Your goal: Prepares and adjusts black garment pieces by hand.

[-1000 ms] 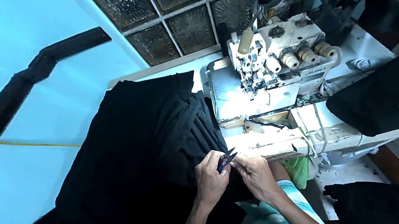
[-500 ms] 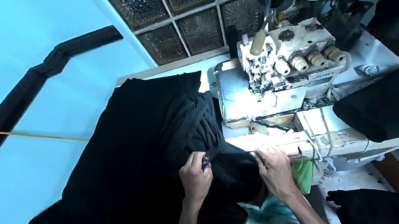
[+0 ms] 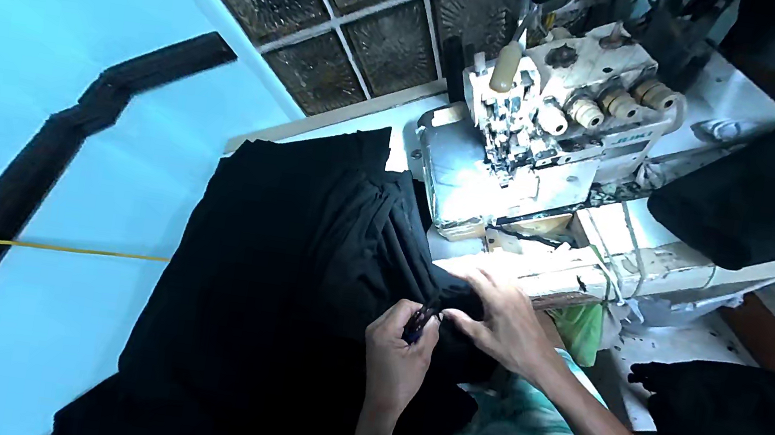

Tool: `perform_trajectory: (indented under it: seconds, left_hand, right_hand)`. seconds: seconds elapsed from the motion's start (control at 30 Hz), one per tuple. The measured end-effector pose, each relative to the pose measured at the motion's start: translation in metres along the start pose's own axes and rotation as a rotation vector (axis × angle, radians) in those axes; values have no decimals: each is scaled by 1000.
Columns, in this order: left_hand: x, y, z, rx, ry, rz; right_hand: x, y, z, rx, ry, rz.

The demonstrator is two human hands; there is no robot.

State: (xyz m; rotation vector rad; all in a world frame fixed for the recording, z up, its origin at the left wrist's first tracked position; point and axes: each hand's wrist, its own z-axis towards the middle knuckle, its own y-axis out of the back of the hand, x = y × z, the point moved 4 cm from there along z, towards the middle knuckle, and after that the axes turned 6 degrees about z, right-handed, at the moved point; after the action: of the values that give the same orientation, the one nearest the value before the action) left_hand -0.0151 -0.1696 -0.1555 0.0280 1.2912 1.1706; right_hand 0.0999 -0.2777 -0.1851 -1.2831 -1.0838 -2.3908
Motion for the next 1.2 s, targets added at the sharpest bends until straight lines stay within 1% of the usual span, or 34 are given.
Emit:
perform_trajectory:
  seconds: [0.13,0.17,0.23,0.3,0.4,0.47,0.53,0.63,0.7,0.8,0.9,0.97,1.1,1.2]
  left_hand:
    - [-1,-1,0,-16,1,-20]
    - [0,1,1,-28,13,-12]
    - [7,5,4,-56,50,32]
    - [20,6,10,-75,100,86]
    - [38,-9,17,-79,113,140]
    - [45,-21,18,-82,119,188]
    - [47,-27,18,-99,127,220]
    - [44,-27,16,-82,143,178]
    - [38,-23,10,-42,137,131]
    - [27,-17,-3,43,56,77]
    - [18,-12,-14,109,-48,67]
    - [13,-9,-16,97,-91,103]
    - [9,-6,-11,27,-106,187]
    - [7,-6,-8,19,-88,221]
  right_hand:
    - [2,-13,14,-79,13,162]
    - [2,-13,16,-72,6,206]
    - [2,-12,18,28,-27,269]
    - [-1,-11,19,206,-67,292]
    - [-5,-14,18,407,-71,303]
    - [-11,-16,19,463,-193,351]
    - [-22,-20,19,376,-364,520]
    - [-31,-26,16,203,-512,854]
    - [-31,-28,16,132,-560,1001]
    - [-28,-27,13,119,-587,1127]
    - [-20,-22,11,113,-587,1170]
    - [-18,-18,10,108,-557,1157]
    - [-16,-17,11,93,-477,1119]
    - [-15,-16,11,81,-448,1085]
